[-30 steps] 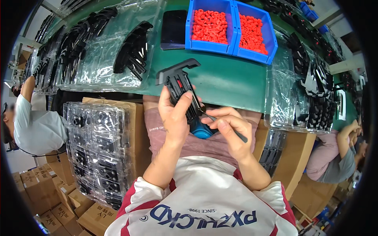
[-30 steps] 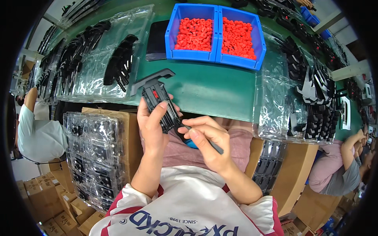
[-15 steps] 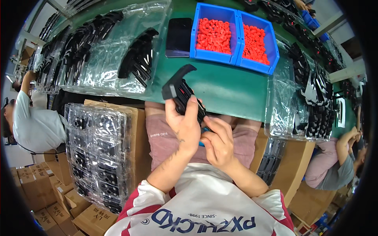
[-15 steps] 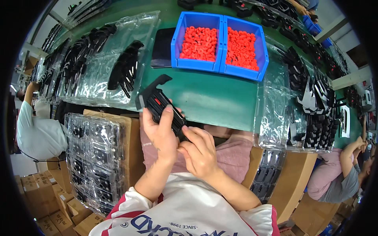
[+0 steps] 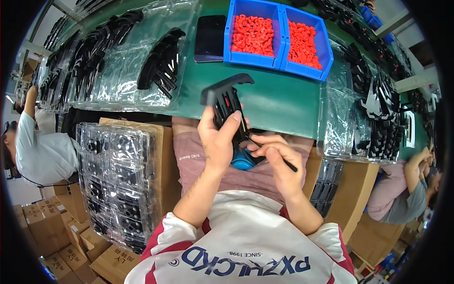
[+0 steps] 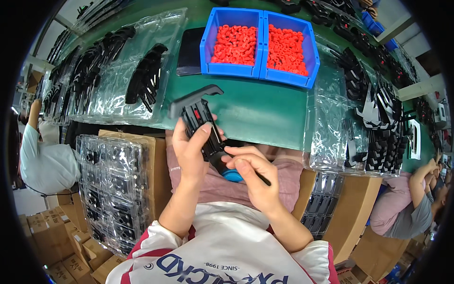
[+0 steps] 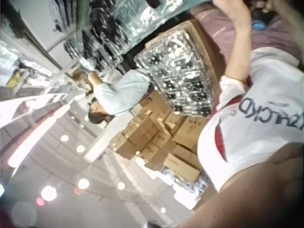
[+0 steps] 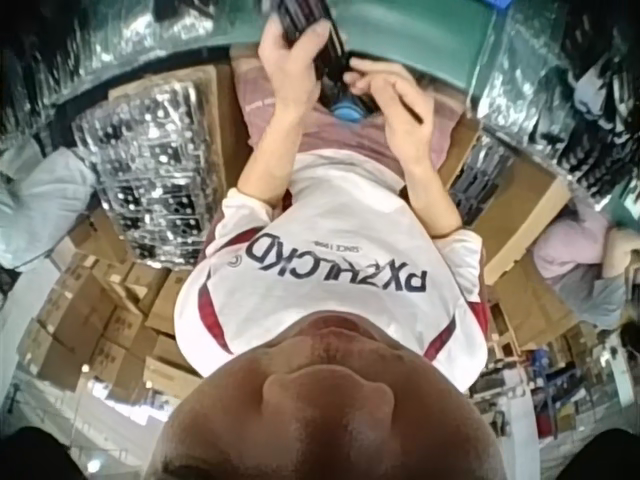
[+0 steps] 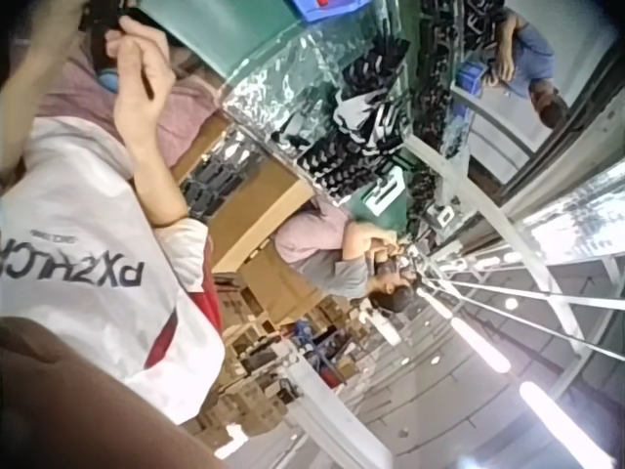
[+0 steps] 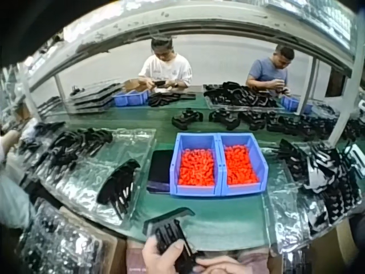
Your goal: Manually assembling small plastic parts at an industrial workbench.
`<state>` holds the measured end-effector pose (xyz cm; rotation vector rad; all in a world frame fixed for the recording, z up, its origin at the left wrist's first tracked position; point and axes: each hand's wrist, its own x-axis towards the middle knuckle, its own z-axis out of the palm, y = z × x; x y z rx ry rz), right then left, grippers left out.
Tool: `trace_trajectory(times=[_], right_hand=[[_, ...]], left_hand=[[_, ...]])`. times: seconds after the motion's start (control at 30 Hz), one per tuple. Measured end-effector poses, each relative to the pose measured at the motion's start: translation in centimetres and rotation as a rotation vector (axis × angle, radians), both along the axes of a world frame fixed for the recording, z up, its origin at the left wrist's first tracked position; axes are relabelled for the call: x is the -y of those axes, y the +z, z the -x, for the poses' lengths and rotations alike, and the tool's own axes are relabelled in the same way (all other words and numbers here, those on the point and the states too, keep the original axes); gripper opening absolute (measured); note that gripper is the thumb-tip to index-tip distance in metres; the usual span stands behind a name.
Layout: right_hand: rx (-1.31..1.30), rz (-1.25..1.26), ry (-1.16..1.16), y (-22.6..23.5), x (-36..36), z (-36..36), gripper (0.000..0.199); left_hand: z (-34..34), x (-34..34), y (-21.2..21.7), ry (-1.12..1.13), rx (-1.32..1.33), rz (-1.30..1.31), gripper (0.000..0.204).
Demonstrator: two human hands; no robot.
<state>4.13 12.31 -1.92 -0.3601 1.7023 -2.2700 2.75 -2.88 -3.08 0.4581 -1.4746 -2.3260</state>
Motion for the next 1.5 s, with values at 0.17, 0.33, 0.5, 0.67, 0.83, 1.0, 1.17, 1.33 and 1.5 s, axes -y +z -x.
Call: trace_trajectory(times=[0.17,0.33,0.5,0.67,0.83,1.0,1.17,1.33,1.5], right_hand=[[-0.033,0.103,0.042,1.4,-0.1,0.2,0.023],[-0.119,0.016,0.088,1.9,0.1,0.5,0.025],[-0.131,-0.031,0.087,1.6,-0.1,0.2,0.024],[-0.208,-0.028,0.068,1.1,0.0,0.6,0.023],[-0.135,-0.018,0.118,1.1,-0.6,0.8,0.022],[0.021,0.019,0.242,1.1,-1.2,-0.9,0.019],[-0.113,0.014,0.195,1.9,-0.8,-0.9,0.017],[-0.33,-0.077,0.06,2.3,-0.1,0.5,0.02],[-0.304,-0.114,0.059,1.9,-0.1,0.9,0.019]], left_hand=[[0.1,0.0,1.0,-0.163,0.018,-0.296,0.03],[0.0,-0.4,1.0,-0.246,0.032,-0.352,0.029],[0.3,-0.2,0.9,-0.24,0.035,-0.297,0.03],[0.3,-0.4,0.8,-0.248,0.032,-0.227,0.031],[0.3,-0.6,1.0,-0.262,0.063,-0.223,0.031],[1.1,0.3,1.1,-0.252,0.044,-0.304,0.032],[1.1,0.6,1.4,-0.244,0.015,-0.312,0.032],[0.6,-0.3,1.4,-0.267,0.027,-0.275,0.031],[0.5,-0.8,1.4,-0.282,0.041,-0.245,0.031]])
